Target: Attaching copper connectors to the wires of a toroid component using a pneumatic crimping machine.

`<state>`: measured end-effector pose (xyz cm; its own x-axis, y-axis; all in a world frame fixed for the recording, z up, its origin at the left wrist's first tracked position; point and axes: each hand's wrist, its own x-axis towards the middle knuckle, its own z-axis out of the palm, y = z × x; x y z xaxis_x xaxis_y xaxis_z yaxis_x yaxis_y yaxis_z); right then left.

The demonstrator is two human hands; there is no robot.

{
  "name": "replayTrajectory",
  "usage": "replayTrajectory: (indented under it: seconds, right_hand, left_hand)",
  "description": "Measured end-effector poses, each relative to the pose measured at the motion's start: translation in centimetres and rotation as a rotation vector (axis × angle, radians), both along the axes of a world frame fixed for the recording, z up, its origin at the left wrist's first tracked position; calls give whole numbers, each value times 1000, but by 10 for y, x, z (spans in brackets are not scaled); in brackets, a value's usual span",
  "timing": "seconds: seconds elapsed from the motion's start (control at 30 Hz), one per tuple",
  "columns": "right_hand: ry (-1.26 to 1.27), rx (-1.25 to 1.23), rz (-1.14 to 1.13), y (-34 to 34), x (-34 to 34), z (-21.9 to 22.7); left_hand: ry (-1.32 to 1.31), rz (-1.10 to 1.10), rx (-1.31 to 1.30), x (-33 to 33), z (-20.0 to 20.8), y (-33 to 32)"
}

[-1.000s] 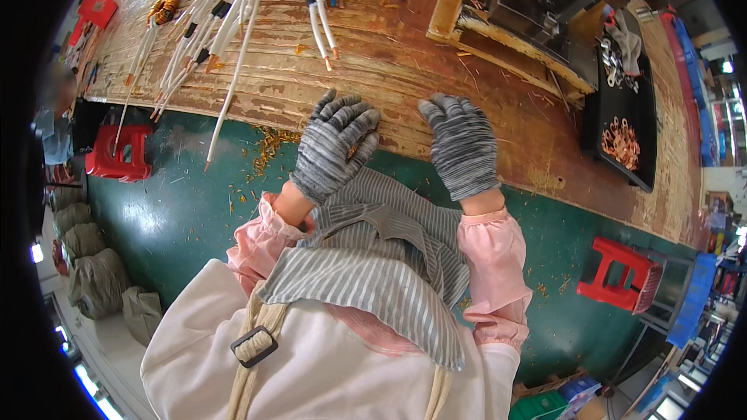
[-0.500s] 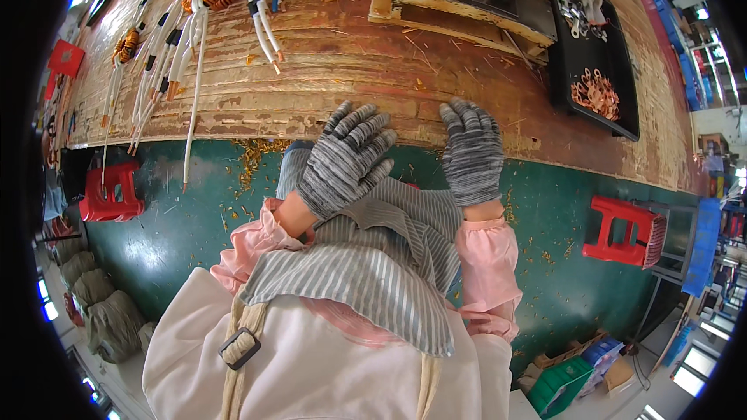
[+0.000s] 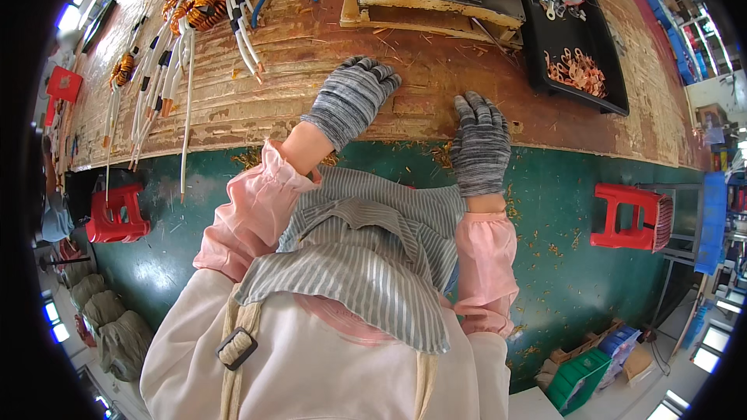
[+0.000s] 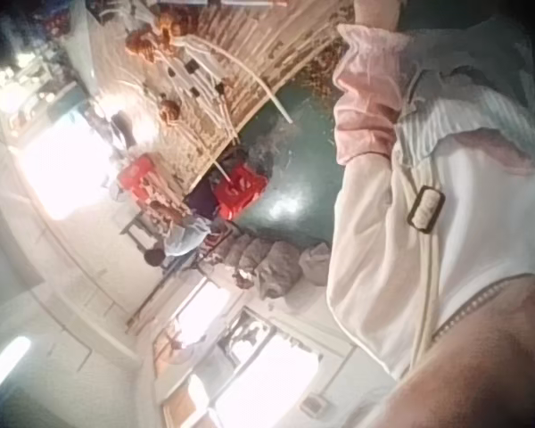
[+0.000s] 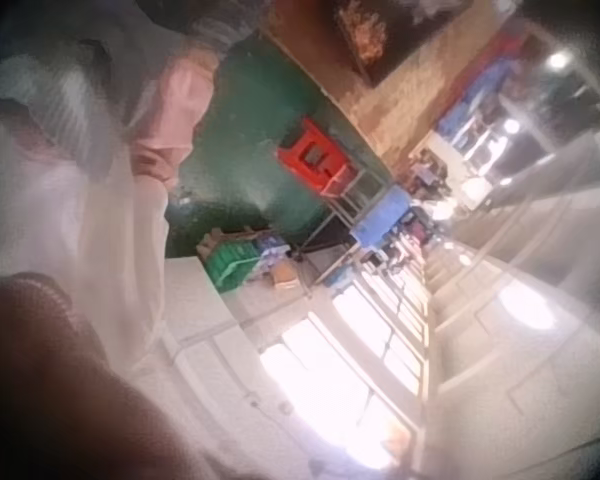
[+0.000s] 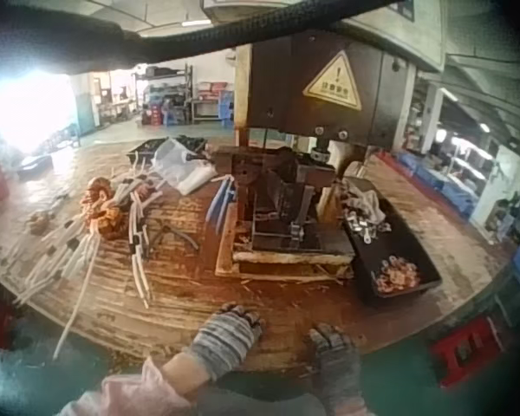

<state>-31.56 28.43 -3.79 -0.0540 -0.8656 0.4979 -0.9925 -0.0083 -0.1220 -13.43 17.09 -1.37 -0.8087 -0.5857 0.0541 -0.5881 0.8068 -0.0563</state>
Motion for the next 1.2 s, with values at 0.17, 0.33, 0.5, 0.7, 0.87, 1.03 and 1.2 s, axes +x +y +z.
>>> replayTrajectory:
  seconds: [0.17,0.33,0.5,0.7,0.87,1.03,1.2]
  right_hand:
    - [-73,-18,107,19,3,-4]
    - [-151,-81,215,31,14,1]
    - [-33,-138,-13,8,-6,7]
    - [-64,10,2,7,-12,5]
    - [18,-168,70,-40,2,12]
    - [32,285,112,-57,3,21]
    - [59,89,229,-91,40,24]
  left_hand:
    - [-12,-10,-49,-4,5,4]
    - [238,-130,20,17,-11,42]
    - [488,-173,-32,12,-22,57]
    - [495,-215,114,32,-14,71]
    - [658,-169,85,55,-13,75]
    - [730,2,-24,94,-2,67]
    - [971,347,-76,134,-15,53]
